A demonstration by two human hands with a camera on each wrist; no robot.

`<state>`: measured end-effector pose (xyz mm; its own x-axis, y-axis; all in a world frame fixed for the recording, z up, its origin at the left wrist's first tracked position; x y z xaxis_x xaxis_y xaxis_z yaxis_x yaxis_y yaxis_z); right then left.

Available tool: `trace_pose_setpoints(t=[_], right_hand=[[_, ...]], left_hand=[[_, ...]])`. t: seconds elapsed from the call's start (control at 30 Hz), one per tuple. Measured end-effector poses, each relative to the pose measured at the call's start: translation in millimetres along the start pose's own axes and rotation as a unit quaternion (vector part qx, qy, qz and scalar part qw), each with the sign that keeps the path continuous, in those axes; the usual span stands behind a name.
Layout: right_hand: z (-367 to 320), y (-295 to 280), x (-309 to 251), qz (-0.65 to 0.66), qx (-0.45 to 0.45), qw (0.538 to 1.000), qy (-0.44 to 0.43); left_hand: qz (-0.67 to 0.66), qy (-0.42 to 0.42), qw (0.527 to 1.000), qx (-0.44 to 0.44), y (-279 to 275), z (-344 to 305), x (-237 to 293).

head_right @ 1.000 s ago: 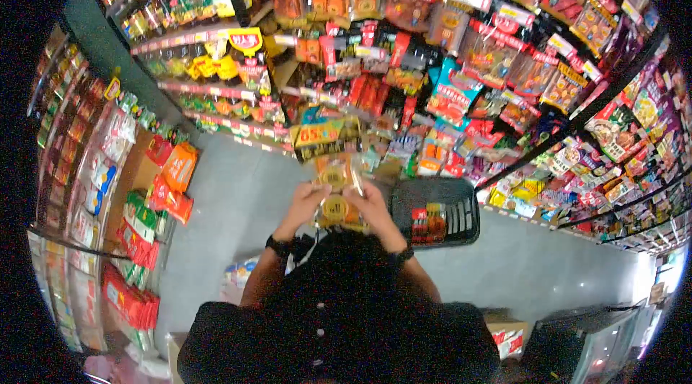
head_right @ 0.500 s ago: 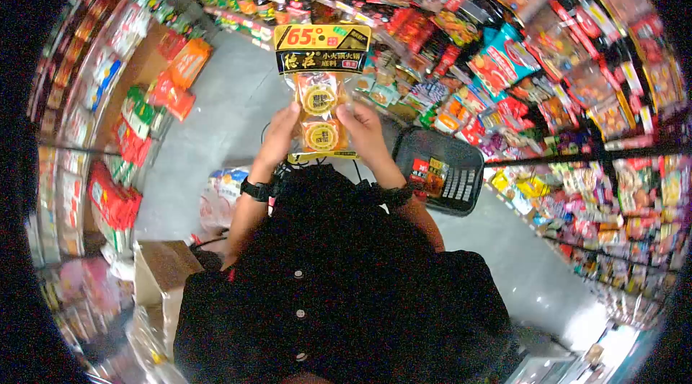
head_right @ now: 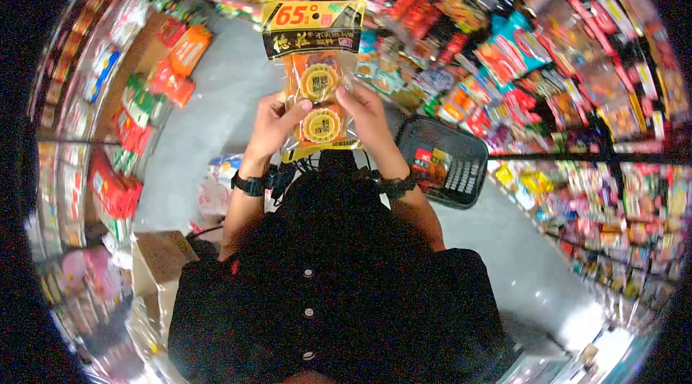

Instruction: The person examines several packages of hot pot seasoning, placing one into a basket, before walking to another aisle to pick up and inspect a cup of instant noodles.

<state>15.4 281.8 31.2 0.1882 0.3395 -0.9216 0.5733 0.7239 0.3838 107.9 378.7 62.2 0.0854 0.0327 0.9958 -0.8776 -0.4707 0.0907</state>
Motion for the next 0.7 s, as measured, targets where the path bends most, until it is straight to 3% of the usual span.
trace_pose_setpoints(t=[0.03, 0.17, 0.37, 0.53, 0.6, 0.67, 0.7], right_hand=[[-7.8, -4.7, -13.3, 0.022, 0.014, 1.0, -0.008], [-35.9, -28.8, -48.8, 0.041, 0.059, 0.997, -0.025], [-68.4, -49.7, -92.0, 0.048, 0.084, 0.993, -0.072], [-110.0, -104.9, -108.9, -0.121, 0.12, 0.98, -0.104], [-121.3, -124.9, -101.8, -0.12, 0.106, 0.981, -0.108], [-137.2, -140.7, -97.6, -0.113, 0.109, 0.979, -0.128], [-140.0, -152.9, -88.6, -0.082, 0.109, 0.984, -0.115]], left_hand=[[0.046, 0.031, 0.998, -0.013, 10.5, 2.3, 7.4], [-0.058, 0.05, 0.985, -0.154, 65.7, -2.9, 41.1], [-0.061, -0.002, 0.982, -0.176, 109.3, -9.2, 53.0], [-0.065, -0.003, 0.984, -0.165, 161.7, -9.3, 29.4], [-0.007, -0.003, 0.994, -0.112, 176.3, -8.5, 16.9], [0.109, -0.045, 0.985, -0.125, 192.0, -16.4, 3.7], [0.067, 0.016, 0.992, -0.107, 202.0, -19.9, 5.5]])
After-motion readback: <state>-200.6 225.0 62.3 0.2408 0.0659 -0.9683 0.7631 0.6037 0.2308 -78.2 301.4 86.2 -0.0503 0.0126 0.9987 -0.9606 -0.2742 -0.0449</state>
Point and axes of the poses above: each hand's wrist, its own z-axis towards the middle knuckle, its own y-axis out of the palm, x = y × z, the point moved 10 cm from there along z, towards the middle knuckle, and after that the axes turned 2 degrees about x, right-handed, at the moved point
